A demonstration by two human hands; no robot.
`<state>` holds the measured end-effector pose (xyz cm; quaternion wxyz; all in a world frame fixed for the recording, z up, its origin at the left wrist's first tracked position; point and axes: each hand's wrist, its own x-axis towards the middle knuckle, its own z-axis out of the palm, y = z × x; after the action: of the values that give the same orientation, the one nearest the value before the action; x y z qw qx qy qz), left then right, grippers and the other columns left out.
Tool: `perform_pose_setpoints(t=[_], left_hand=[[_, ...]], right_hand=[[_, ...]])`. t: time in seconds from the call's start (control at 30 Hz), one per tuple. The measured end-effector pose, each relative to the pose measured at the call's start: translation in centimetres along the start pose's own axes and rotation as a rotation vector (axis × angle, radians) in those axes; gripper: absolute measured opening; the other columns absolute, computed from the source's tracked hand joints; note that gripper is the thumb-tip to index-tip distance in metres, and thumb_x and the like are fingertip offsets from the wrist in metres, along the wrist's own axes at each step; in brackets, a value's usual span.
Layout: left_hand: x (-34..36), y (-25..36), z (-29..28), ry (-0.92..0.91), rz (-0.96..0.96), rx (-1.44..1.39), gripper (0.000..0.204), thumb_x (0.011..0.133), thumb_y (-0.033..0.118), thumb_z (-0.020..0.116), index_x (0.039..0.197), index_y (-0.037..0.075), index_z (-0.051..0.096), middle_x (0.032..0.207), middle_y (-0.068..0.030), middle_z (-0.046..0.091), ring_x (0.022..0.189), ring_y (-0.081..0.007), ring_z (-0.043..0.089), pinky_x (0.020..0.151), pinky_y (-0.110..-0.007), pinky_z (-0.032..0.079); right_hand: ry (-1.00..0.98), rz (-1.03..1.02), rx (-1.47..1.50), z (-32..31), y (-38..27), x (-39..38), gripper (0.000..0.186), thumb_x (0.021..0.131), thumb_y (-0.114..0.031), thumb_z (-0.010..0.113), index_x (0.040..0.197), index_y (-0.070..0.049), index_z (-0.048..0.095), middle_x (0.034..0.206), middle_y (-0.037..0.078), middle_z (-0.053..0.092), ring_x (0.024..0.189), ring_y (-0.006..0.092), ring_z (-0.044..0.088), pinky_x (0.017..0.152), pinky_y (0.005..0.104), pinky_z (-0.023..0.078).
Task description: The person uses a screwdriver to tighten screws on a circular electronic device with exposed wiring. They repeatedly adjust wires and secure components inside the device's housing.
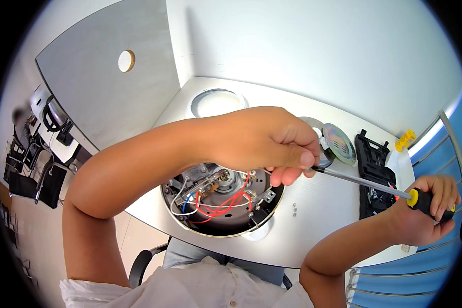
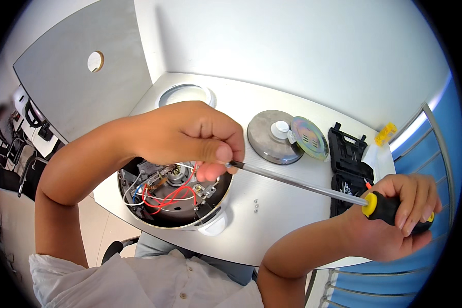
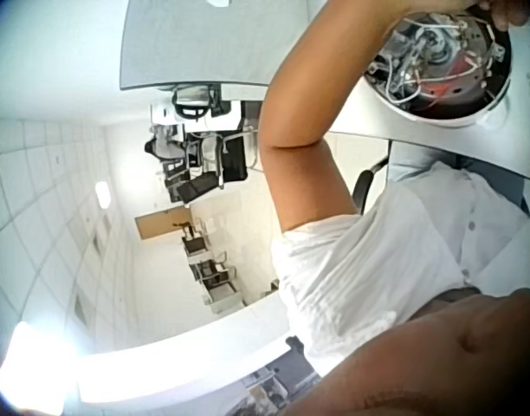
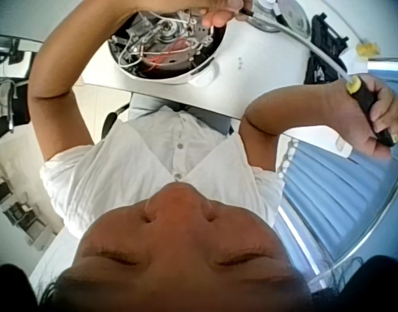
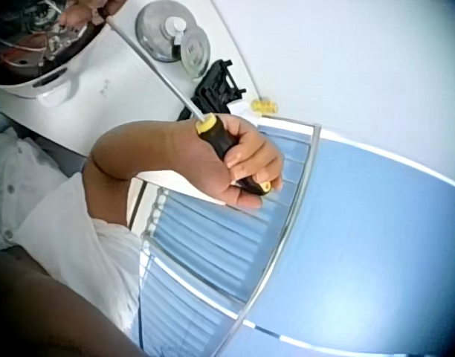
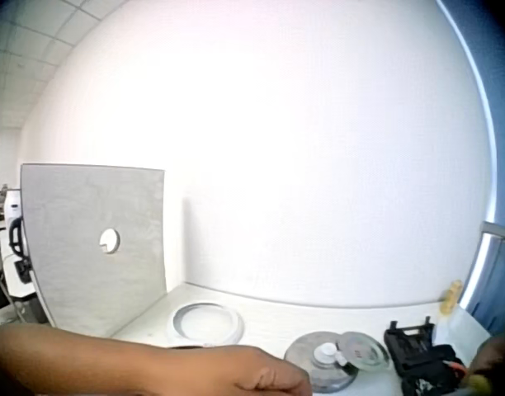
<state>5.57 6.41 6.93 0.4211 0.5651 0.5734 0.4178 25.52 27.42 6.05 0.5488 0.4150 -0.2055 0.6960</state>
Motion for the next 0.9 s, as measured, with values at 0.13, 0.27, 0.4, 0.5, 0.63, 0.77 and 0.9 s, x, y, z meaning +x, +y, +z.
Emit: perform_pose_setpoints(t=[0.13, 0.27, 0.4, 0.5, 0.63, 0.77, 0.9], left_hand=[[0.05, -0.07, -0.15, -0.010, 0.002, -0.024, 0.035, 0.099, 0.032, 0.053, 0.100, -0.002, 0.061, 0.073, -0.0027, 0.062, 0.066, -0.0088, 0.057, 0.063, -0.024, 0.047], [0.20, -0.32, -0.26, -0.018, 0.016, -0.023, 0.038, 0.100, 0.034, 0.053, 0.102, -0.003, 0.060, 0.074, -0.0024, 0.063, 0.065, -0.0079, 0.057, 0.062, -0.023, 0.047], [0.23, -0.25, -0.18, -0.013, 0.017, 0.015, 0.036, 0.101, 0.032, 0.051, 0.101, -0.002, 0.059, 0.073, -0.0017, 0.062, 0.064, -0.0073, 0.057, 0.061, -0.023, 0.047], [0.32, -0.08, -0.05, -0.006, 0.028, 0.035, 0.031, 0.101, 0.028, 0.050, 0.101, -0.001, 0.060, 0.071, -0.0012, 0.061, 0.064, -0.0069, 0.056, 0.060, -0.023, 0.046], [0.18, 0.09, -0.01, 0.006, 0.029, 0.089, 0.027, 0.100, 0.024, 0.049, 0.100, 0.000, 0.060, 0.069, -0.0003, 0.060, 0.064, -0.0066, 0.056, 0.059, -0.023, 0.044], [0.22, 0.18, 0.12, 0.007, 0.021, 0.067, 0.024, 0.100, 0.021, 0.049, 0.097, 0.001, 0.060, 0.069, 0.0007, 0.060, 0.063, -0.0068, 0.055, 0.059, -0.024, 0.042], [0.40, 0.25, 0.28, 0.003, 0.007, 0.080, 0.023, 0.100, 0.020, 0.047, 0.095, 0.001, 0.060, 0.069, 0.0003, 0.059, 0.064, -0.0072, 0.055, 0.060, -0.025, 0.043]], right_hand=[[0.002, -0.022, 0.010, 0.10, 0.24, -0.12, 0.035, 0.092, -0.040, 0.054, 0.098, -0.006, 0.048, 0.075, 0.006, 0.046, 0.051, 0.0123, 0.050, 0.045, 0.0231, 0.044], [0.016, -0.029, 0.019, 0.30, 0.50, -0.16, 0.035, 0.092, -0.040, 0.054, 0.097, -0.006, 0.048, 0.074, 0.006, 0.046, 0.050, 0.0121, 0.049, 0.044, 0.0225, 0.044], [0.020, -0.037, 0.012, 0.39, 0.48, -0.11, 0.035, 0.092, -0.039, 0.054, 0.094, -0.005, 0.047, 0.073, 0.006, 0.046, 0.049, 0.0114, 0.049, 0.044, 0.0219, 0.044], [0.019, -0.044, 0.004, 0.35, 0.27, -0.03, 0.034, 0.091, -0.038, 0.054, 0.092, -0.005, 0.047, 0.071, 0.005, 0.045, 0.048, 0.0107, 0.049, 0.044, 0.0215, 0.043], [0.039, -0.039, 0.019, 0.35, -0.10, 0.17, 0.033, 0.090, -0.037, 0.057, 0.089, -0.005, 0.047, 0.068, 0.005, 0.046, 0.044, 0.0100, 0.048, 0.044, 0.0212, 0.043], [0.084, -0.028, 0.017, 0.37, -0.25, 0.48, 0.034, 0.089, -0.039, 0.060, 0.088, -0.007, 0.049, 0.066, 0.004, 0.046, 0.041, 0.0097, 0.046, 0.043, 0.0193, 0.041], [0.099, -0.011, 0.009, 0.35, -0.21, 0.52, 0.036, 0.089, -0.043, 0.059, 0.088, -0.008, 0.051, 0.064, 0.003, 0.045, 0.040, 0.0093, 0.045, 0.044, 0.0180, 0.037]])
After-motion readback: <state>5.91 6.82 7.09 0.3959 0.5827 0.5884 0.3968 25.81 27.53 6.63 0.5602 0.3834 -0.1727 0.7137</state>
